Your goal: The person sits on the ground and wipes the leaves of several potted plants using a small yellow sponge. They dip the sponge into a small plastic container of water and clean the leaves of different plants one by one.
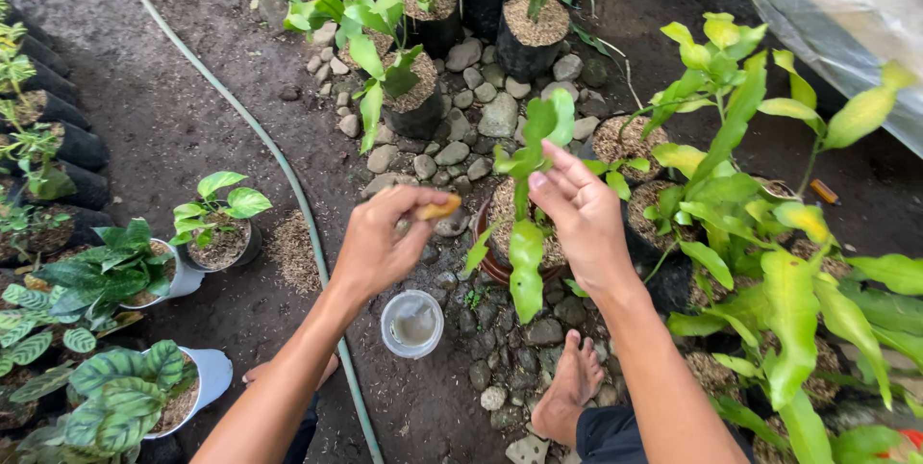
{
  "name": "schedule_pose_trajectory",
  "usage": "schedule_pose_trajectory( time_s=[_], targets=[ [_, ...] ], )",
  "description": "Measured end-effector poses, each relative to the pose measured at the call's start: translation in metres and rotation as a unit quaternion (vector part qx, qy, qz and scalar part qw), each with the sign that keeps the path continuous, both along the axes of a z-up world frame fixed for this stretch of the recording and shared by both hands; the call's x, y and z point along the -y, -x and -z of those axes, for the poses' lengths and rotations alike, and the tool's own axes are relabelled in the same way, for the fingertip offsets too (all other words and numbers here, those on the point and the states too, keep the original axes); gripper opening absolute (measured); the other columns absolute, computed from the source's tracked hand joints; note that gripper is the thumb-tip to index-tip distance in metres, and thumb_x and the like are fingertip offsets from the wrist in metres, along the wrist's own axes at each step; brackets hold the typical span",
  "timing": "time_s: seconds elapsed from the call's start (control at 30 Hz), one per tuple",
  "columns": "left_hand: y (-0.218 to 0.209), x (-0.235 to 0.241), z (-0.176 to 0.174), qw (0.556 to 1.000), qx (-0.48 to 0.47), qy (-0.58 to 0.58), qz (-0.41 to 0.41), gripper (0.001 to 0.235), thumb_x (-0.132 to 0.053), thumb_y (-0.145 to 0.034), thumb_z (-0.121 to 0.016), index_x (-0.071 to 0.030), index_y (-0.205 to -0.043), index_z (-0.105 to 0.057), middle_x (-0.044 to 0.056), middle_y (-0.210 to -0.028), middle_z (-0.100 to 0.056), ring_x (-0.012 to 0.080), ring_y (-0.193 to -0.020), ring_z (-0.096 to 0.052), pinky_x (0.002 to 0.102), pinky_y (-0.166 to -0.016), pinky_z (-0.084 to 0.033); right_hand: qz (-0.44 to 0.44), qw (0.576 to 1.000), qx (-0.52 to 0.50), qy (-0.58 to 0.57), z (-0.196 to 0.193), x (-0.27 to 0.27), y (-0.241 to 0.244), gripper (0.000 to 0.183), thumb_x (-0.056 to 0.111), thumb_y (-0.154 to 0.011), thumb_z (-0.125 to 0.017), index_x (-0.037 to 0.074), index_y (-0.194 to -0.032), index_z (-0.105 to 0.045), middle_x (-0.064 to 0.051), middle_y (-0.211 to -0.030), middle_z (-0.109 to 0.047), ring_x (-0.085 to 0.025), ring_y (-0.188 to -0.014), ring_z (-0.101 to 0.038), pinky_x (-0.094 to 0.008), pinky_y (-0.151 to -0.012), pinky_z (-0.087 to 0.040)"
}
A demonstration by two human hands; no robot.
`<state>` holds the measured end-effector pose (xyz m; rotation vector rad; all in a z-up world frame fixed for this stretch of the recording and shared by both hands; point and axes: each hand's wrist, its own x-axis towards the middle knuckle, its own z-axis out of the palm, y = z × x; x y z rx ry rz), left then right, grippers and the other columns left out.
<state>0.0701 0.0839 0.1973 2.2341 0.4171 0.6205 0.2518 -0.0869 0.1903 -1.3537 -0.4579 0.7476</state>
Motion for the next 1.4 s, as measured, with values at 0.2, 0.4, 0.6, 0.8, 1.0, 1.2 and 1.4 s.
schedule_pose_trajectory(
  time_s=[0.2, 0.4, 0.6, 0.8, 1.0, 1.2, 1.4],
  targets=[
    [0.045, 0.038, 0.003, 0.995, -0.094, 0.036, -0.017, 0.027, -0.004, -0.078, -0.067, -0.006, -0.104, -0.076, 0.009, -0.085, -0.073, 0.0213, -0.074, -0.068, 0.036, -0.067, -0.056, 0.083, 0.996, 0.025, 0.03, 0.004, 0.068, 0.056, 0.065, 0.025, -0.098, -0.058, -0.002, -0.154, -0.039, -0.019, -0.154, -0.051, -0.027, -0.143, -0.05, -0.04, -0.118, -0.037],
    [0.069, 0.076, -0.009, 1.0, 0.008, -0.007, -0.005, 0.028, -0.001, -0.077, -0.066, -0.007, -0.103, -0.075, 0.007, -0.1, -0.077, 0.0217, -0.086, -0.071, 0.034, -0.078, -0.058, 0.034, 0.983, -0.12, 0.131, 0.013, 0.092, 0.109, 0.069, 0.041, -0.096, -0.049, 0.004, -0.153, -0.041, -0.014, -0.154, -0.052, -0.024, -0.141, -0.051, -0.04, -0.114, -0.032],
    [0.046, 0.087, -0.017, 0.996, 0.089, -0.015, -0.022, 0.029, 0.0, -0.082, -0.068, -0.005, -0.111, -0.073, 0.01, -0.103, -0.076, 0.0239, -0.091, -0.07, 0.036, -0.083, -0.057, 0.031, 0.985, -0.164, 0.035, 0.005, 0.064, 0.103, 0.063, 0.023, -0.097, -0.06, -0.006, -0.151, -0.045, -0.02, -0.14, -0.062, -0.023, -0.122, -0.064, -0.037, -0.106, -0.047],
    [0.012, 0.094, -0.019, 0.996, 0.082, 0.006, -0.031, 0.027, 0.001, -0.084, -0.068, -0.005, -0.111, -0.072, 0.013, -0.101, -0.073, 0.0318, -0.09, -0.068, 0.041, -0.08, -0.056, 0.043, 0.978, -0.203, -0.036, 0.002, 0.054, 0.104, 0.062, 0.003, -0.093, -0.059, -0.007, -0.152, -0.042, -0.019, -0.144, -0.057, -0.019, -0.125, -0.059, -0.034, -0.109, -0.044],
    [0.009, 0.097, -0.01, 0.992, 0.099, -0.036, 0.068, 0.037, 0.008, -0.08, -0.063, -0.006, -0.114, -0.066, 0.012, -0.108, -0.071, 0.0352, -0.103, -0.064, 0.043, -0.088, -0.054, 0.048, 0.942, -0.294, -0.151, 0.002, 0.066, 0.118, 0.066, 0.017, -0.098, -0.045, -0.002, -0.159, -0.029, -0.012, -0.148, -0.052, -0.02, -0.132, -0.053, -0.038, -0.11, -0.042],
    [0.025, 0.109, -0.015, 0.982, 0.13, -0.076, 0.116, 0.035, 0.005, -0.077, -0.066, -0.005, -0.11, -0.065, 0.009, -0.112, -0.07, 0.0303, -0.104, -0.064, 0.042, -0.091, -0.051, 0.056, 0.915, -0.338, -0.213, -0.004, 0.065, 0.12, 0.072, 0.03, -0.102, -0.046, -0.004, -0.163, -0.025, -0.017, -0.15, -0.05, -0.026, -0.136, -0.049, -0.041, -0.113, -0.038],
    [0.041, 0.117, -0.023, 0.975, 0.106, -0.067, 0.184, 0.035, 0.005, -0.075, -0.066, -0.007, -0.108, -0.065, 0.007, -0.108, -0.069, 0.0292, -0.106, -0.064, 0.043, -0.093, -0.048, 0.078, 0.911, -0.353, -0.199, -0.009, 0.06, 0.123, 0.072, 0.033, -0.1, -0.044, -0.005, -0.158, -0.027, -0.02, -0.155, -0.048, -0.03, -0.146, -0.043, -0.041, -0.118, -0.033]
  ],
)
